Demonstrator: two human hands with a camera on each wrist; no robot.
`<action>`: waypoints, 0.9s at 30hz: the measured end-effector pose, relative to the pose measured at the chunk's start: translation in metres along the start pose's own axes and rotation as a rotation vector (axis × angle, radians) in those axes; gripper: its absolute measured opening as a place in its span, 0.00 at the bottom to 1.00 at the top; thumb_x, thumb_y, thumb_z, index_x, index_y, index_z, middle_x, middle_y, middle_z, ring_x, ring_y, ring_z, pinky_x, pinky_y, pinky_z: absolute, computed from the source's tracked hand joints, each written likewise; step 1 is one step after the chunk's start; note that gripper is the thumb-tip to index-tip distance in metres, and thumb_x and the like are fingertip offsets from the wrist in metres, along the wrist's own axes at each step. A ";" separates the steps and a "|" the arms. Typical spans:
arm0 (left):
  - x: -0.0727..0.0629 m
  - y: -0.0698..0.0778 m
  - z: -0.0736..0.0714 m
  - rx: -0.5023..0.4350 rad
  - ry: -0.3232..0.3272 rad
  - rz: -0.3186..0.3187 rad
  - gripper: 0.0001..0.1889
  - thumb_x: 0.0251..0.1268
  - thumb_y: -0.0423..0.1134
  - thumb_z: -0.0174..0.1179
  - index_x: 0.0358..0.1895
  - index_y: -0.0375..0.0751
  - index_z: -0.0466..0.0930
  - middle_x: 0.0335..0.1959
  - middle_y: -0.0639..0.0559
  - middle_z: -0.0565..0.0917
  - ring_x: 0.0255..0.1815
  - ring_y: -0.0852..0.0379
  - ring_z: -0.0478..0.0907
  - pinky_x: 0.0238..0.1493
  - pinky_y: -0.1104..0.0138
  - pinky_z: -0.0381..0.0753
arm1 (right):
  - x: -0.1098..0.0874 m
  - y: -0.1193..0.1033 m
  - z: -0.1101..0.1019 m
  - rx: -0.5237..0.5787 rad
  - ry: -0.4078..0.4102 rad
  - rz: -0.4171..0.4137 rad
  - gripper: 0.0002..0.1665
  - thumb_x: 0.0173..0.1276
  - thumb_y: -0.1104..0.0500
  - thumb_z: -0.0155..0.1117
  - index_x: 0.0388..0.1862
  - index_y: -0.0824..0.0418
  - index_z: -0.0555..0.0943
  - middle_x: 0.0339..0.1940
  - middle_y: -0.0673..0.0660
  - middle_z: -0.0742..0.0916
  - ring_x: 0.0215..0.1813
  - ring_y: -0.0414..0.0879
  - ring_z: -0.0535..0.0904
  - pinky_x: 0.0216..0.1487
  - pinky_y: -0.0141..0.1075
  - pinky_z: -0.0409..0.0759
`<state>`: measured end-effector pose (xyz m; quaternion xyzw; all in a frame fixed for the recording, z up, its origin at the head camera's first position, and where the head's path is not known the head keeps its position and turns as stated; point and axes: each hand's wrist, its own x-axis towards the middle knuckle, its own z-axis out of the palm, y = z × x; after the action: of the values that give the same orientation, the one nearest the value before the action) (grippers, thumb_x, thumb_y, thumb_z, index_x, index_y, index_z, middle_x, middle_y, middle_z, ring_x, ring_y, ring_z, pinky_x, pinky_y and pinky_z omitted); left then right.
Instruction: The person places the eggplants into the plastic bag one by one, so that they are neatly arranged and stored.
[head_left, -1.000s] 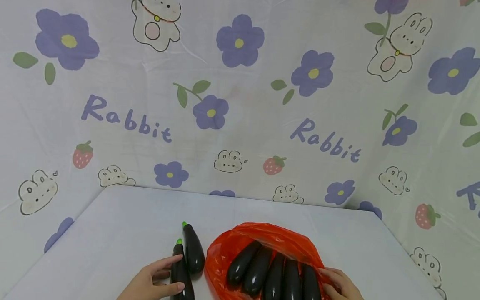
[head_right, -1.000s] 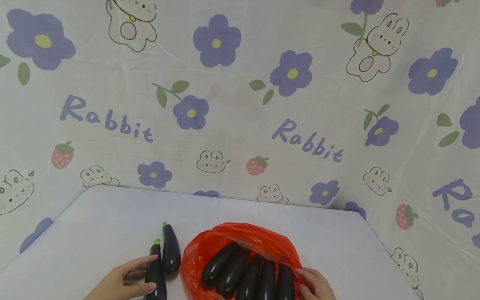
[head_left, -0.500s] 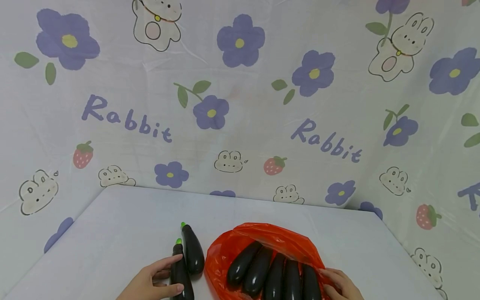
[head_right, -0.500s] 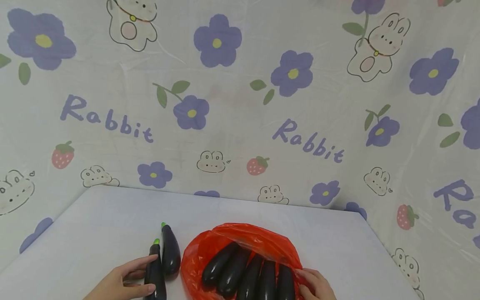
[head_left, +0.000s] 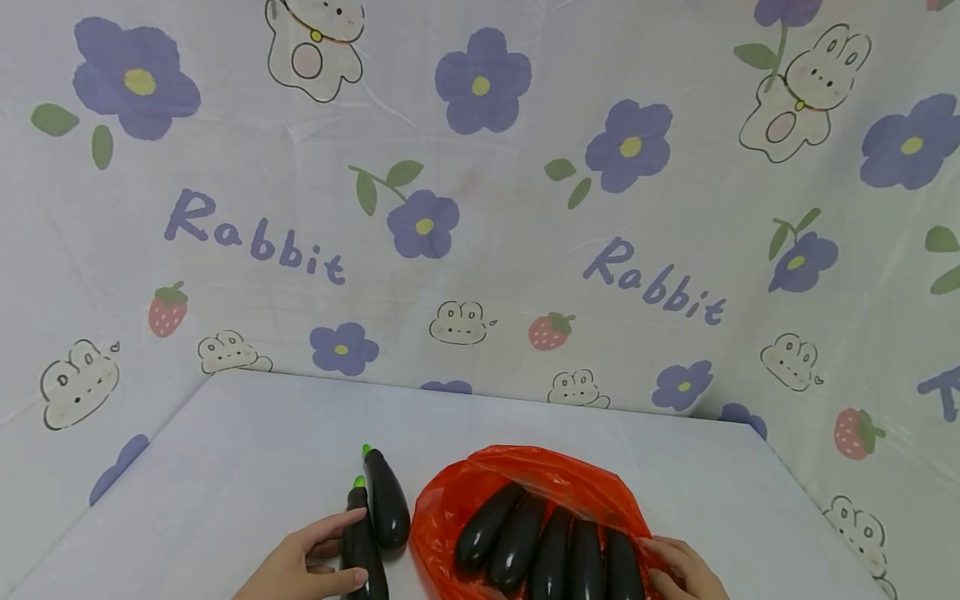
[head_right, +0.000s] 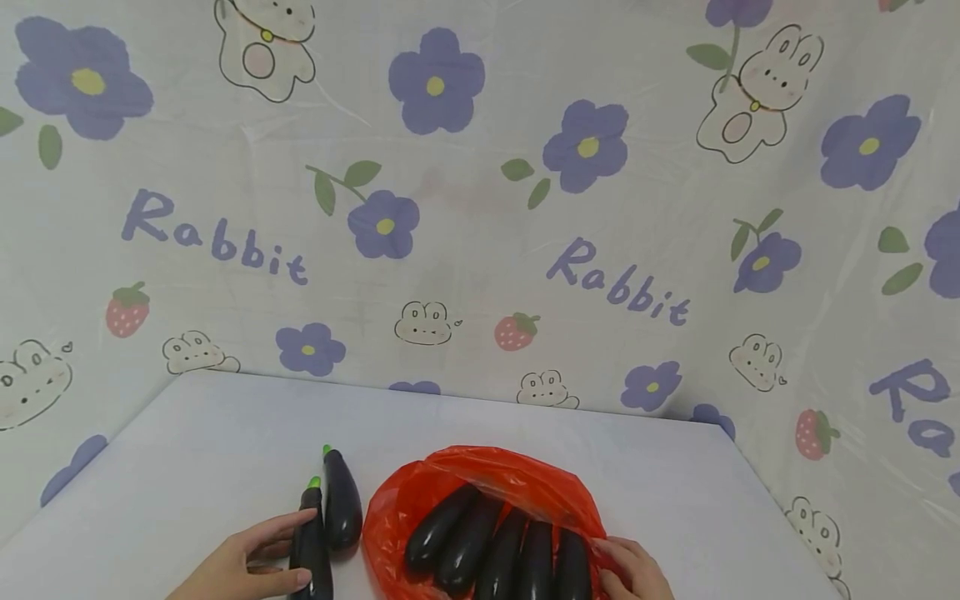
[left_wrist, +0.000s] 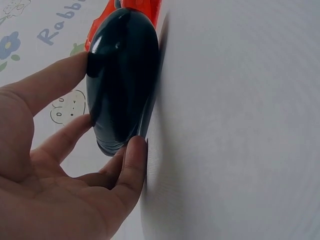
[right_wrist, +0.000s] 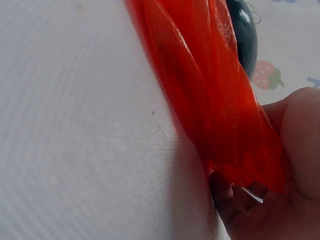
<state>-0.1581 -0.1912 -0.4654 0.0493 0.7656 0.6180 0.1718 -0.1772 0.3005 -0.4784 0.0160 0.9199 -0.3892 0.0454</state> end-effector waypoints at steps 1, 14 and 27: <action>0.000 0.000 0.000 -0.003 -0.005 0.005 0.39 0.60 0.42 0.71 0.73 0.37 0.64 0.62 0.27 0.71 0.55 0.35 0.76 0.47 0.48 0.82 | 0.000 0.000 0.000 0.000 0.001 -0.001 0.23 0.67 0.64 0.61 0.61 0.66 0.79 0.58 0.61 0.78 0.50 0.53 0.78 0.52 0.52 0.80; 0.000 -0.005 -0.003 -0.062 -0.038 0.027 0.38 0.62 0.38 0.68 0.73 0.35 0.62 0.60 0.28 0.73 0.54 0.36 0.77 0.47 0.48 0.82 | 0.002 0.000 -0.002 -0.019 -0.017 -0.025 0.22 0.68 0.65 0.60 0.61 0.68 0.78 0.58 0.62 0.78 0.51 0.53 0.78 0.52 0.53 0.80; 0.001 -0.003 -0.002 -0.043 -0.007 0.022 0.37 0.59 0.38 0.71 0.71 0.37 0.65 0.59 0.31 0.73 0.51 0.41 0.78 0.47 0.49 0.82 | 0.004 0.001 0.000 -0.040 -0.011 -0.024 0.22 0.67 0.66 0.60 0.60 0.68 0.78 0.57 0.62 0.79 0.51 0.54 0.78 0.52 0.53 0.79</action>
<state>-0.1595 -0.1938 -0.4683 0.0562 0.7510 0.6359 0.1690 -0.1812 0.3018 -0.4796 0.0019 0.9273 -0.3714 0.0460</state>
